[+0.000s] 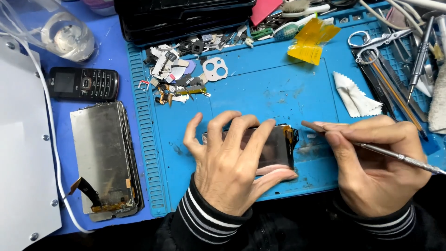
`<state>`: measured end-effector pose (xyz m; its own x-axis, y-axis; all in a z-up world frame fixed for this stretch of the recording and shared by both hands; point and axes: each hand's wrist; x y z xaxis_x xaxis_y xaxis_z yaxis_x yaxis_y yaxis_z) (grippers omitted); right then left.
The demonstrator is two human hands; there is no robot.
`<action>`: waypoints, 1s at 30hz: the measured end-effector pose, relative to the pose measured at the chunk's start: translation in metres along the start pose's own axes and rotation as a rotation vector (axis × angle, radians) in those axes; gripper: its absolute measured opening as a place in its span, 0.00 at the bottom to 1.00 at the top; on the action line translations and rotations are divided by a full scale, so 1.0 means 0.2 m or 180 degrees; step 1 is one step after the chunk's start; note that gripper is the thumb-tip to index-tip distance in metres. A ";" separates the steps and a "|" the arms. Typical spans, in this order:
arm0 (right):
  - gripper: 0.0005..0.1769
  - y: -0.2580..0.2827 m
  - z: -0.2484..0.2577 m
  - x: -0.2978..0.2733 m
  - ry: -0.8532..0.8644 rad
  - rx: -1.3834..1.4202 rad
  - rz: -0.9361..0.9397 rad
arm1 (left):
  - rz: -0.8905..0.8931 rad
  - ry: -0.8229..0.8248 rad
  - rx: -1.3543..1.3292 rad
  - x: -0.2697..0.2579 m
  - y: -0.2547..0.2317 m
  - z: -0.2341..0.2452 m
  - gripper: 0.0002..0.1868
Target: Cleaning a smartphone screen with a cloth and liquid, and using a precision tool to scrape the edges.
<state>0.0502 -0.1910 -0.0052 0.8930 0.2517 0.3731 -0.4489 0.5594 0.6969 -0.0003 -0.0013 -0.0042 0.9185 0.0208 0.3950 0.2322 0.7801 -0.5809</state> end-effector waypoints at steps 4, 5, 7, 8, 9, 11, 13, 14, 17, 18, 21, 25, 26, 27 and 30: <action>0.17 0.00 0.00 0.00 0.0043 -0.0118 -0.0151 | -0.0013 0.0052 -0.0027 -0.01 0.00 0.00 0.38; 0.18 0.00 0.00 0.00 0.0055 -0.0042 -0.0216 | -0.0040 0.0044 -0.0044 -0.01 0.00 0.00 0.39; 0.19 -0.01 0.01 0.00 0.0073 0.0036 -0.0281 | -0.0060 0.0037 -0.0059 -0.01 0.01 0.00 0.40; 0.19 -0.01 0.01 0.00 0.0106 -0.0004 -0.0223 | -0.0053 0.0027 -0.0056 -0.01 0.01 0.00 0.41; 0.19 -0.01 0.01 0.00 0.0140 -0.0044 -0.0166 | -0.0046 0.0016 -0.0052 -0.01 0.01 0.00 0.41; 0.19 -0.01 0.00 0.00 0.0111 -0.0029 -0.0189 | -0.0034 0.0035 -0.0025 -0.01 0.00 0.00 0.42; 0.19 -0.01 0.00 0.00 0.0079 -0.0018 -0.0207 | -0.0027 0.0047 0.0001 -0.01 0.00 0.00 0.43; 0.19 -0.02 0.01 0.00 0.0111 -0.0030 -0.0191 | -0.0002 0.0034 -0.0006 0.00 -0.01 0.00 0.45; 0.18 -0.01 0.01 0.01 0.0171 -0.0083 -0.0157 | -0.0012 0.0030 -0.0016 0.00 -0.01 0.02 0.46; 0.17 0.00 0.00 0.02 0.0197 -0.0124 -0.0141 | -0.0049 0.0042 -0.0021 0.00 -0.01 0.02 0.44; 0.17 0.01 0.01 0.02 0.0141 -0.0168 -0.0164 | -0.0201 0.0131 -0.0068 0.01 -0.01 0.05 0.38; 0.16 0.02 0.01 0.02 0.0181 -0.0016 -0.0378 | -0.0378 0.0157 -0.0242 0.02 0.03 0.08 0.29; 0.16 0.02 0.01 0.02 0.0203 -0.0056 -0.0269 | -0.0382 0.0161 -0.0292 0.02 0.04 0.09 0.27; 0.17 0.01 0.02 0.02 0.0225 -0.0096 -0.0160 | -0.0386 0.0164 -0.0343 0.02 0.04 0.09 0.25; 0.16 0.01 0.02 0.03 0.0300 -0.0158 0.0064 | -0.0360 0.0397 -0.0280 0.00 0.07 0.11 0.28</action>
<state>0.0554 -0.1923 0.0014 0.8840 0.3351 0.3259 -0.4666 0.5912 0.6579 -0.0039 0.0245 0.0037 0.9162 -0.1460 0.3732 0.3584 0.7154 -0.5999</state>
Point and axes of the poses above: each hand's wrist, its own x-axis towards the middle knuckle, its own z-axis out of the back of the hand, y = z × x, and after that the axes turned 11 degrees about -x, right-handed
